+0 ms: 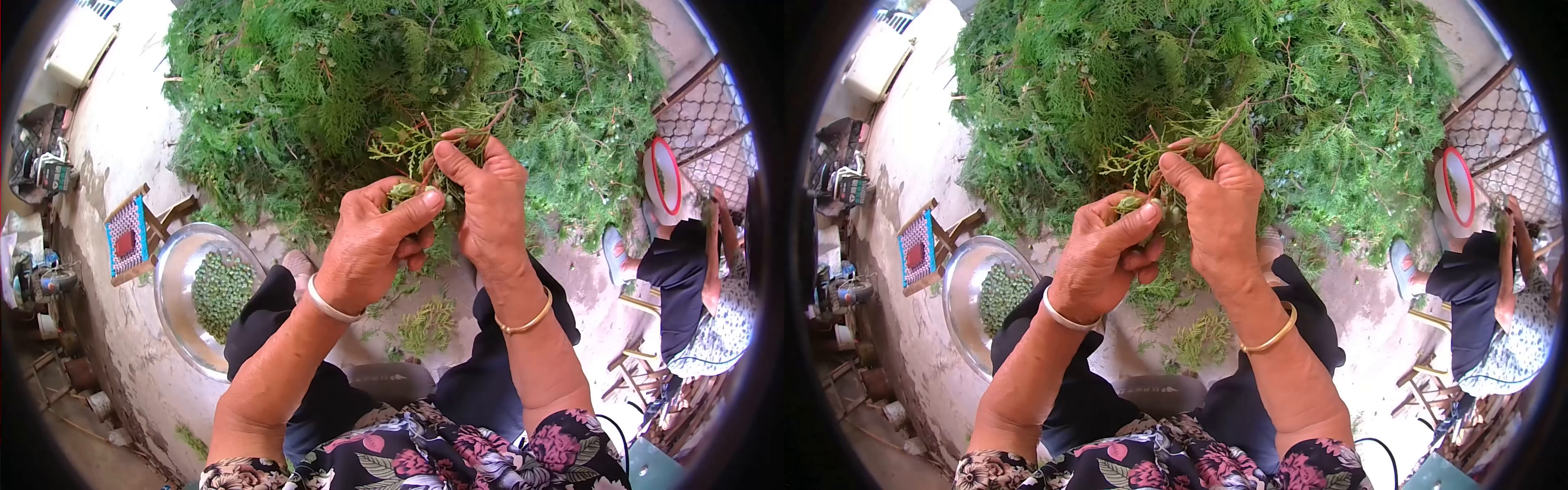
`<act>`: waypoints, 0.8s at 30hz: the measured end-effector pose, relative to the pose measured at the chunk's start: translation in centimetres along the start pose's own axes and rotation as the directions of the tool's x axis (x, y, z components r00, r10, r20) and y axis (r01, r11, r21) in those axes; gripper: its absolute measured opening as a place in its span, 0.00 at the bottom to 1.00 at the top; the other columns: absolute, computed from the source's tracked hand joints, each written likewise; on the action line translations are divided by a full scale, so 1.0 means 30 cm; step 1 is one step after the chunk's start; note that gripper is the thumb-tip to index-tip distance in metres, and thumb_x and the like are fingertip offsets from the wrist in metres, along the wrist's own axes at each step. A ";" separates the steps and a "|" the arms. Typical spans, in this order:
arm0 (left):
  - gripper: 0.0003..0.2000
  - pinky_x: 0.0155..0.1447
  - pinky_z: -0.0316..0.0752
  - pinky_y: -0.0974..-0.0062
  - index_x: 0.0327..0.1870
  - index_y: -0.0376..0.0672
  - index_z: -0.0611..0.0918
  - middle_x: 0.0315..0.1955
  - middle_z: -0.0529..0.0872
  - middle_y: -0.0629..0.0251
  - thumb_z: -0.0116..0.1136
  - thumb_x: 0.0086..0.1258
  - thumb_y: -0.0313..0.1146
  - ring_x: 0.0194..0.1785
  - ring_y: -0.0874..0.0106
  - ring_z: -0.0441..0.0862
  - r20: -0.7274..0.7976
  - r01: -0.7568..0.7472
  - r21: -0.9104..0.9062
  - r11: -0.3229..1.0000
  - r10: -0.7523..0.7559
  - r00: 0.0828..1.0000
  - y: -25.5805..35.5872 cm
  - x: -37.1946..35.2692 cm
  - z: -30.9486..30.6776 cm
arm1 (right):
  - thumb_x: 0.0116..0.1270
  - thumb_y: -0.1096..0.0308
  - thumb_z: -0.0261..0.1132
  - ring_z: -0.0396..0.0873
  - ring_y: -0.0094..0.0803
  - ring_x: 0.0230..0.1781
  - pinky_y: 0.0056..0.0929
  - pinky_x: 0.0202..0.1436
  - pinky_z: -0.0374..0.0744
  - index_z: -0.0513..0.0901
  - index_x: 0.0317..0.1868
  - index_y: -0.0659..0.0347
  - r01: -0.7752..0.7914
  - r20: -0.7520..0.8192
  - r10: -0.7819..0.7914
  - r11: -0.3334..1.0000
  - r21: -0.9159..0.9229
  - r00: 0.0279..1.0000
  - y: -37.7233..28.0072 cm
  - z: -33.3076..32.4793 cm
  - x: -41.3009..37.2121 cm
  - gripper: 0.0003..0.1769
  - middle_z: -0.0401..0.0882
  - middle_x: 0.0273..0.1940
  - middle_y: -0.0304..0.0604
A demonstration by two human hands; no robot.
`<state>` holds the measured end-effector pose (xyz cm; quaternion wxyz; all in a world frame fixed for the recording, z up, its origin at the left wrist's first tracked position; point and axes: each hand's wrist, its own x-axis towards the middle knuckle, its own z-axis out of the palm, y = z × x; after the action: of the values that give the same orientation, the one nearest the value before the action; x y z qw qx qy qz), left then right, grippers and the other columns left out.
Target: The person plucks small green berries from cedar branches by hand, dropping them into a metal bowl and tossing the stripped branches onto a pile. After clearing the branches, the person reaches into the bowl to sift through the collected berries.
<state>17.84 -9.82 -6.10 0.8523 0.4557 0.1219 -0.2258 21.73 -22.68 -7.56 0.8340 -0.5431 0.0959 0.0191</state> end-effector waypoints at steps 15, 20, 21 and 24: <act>0.11 0.31 0.79 0.72 0.31 0.36 0.77 0.26 0.80 0.56 0.53 0.69 0.36 0.23 0.76 0.74 0.077 0.158 -0.067 0.985 -0.153 0.985 -0.032 -0.026 -0.012 | 0.58 0.79 0.66 0.77 0.23 0.26 0.21 0.31 0.76 0.80 0.37 0.64 0.062 -0.117 -0.041 0.982 0.178 0.992 -0.043 -0.060 0.063 0.06 0.81 0.31 0.37; 0.12 0.33 0.78 0.73 0.37 0.36 0.78 0.29 0.80 0.58 0.54 0.70 0.38 0.28 0.74 0.76 -0.099 0.033 -0.095 0.995 -0.042 0.994 -0.020 0.002 -0.038 | 0.59 0.79 0.65 0.77 0.22 0.26 0.21 0.30 0.77 0.80 0.36 0.64 -0.099 -0.014 0.103 0.981 0.167 0.995 -0.062 -0.048 0.037 0.05 0.81 0.30 0.38; 0.12 0.31 0.76 0.74 0.39 0.36 0.79 0.30 0.80 0.60 0.56 0.69 0.38 0.29 0.74 0.76 -0.109 0.022 -0.119 0.993 -0.035 0.993 -0.021 0.005 -0.040 | 0.59 0.79 0.65 0.77 0.22 0.26 0.21 0.30 0.77 0.80 0.36 0.64 -0.099 -0.012 0.103 0.981 0.169 0.995 -0.060 -0.045 0.035 0.05 0.81 0.30 0.38; 0.11 0.29 0.73 0.77 0.38 0.37 0.78 0.30 0.81 0.62 0.57 0.68 0.37 0.27 0.74 0.76 -0.002 -0.007 -0.083 0.997 0.007 1.000 -0.014 0.006 -0.023 | 0.59 0.79 0.65 0.77 0.22 0.26 0.21 0.30 0.78 0.80 0.36 0.64 -0.102 0.040 0.097 0.983 0.150 0.994 -0.049 -0.040 0.032 0.05 0.80 0.30 0.39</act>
<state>17.78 -9.51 -6.85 0.8711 0.4207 0.1303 -0.2173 22.70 -24.44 -6.88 0.8723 -0.4722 0.1107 0.0624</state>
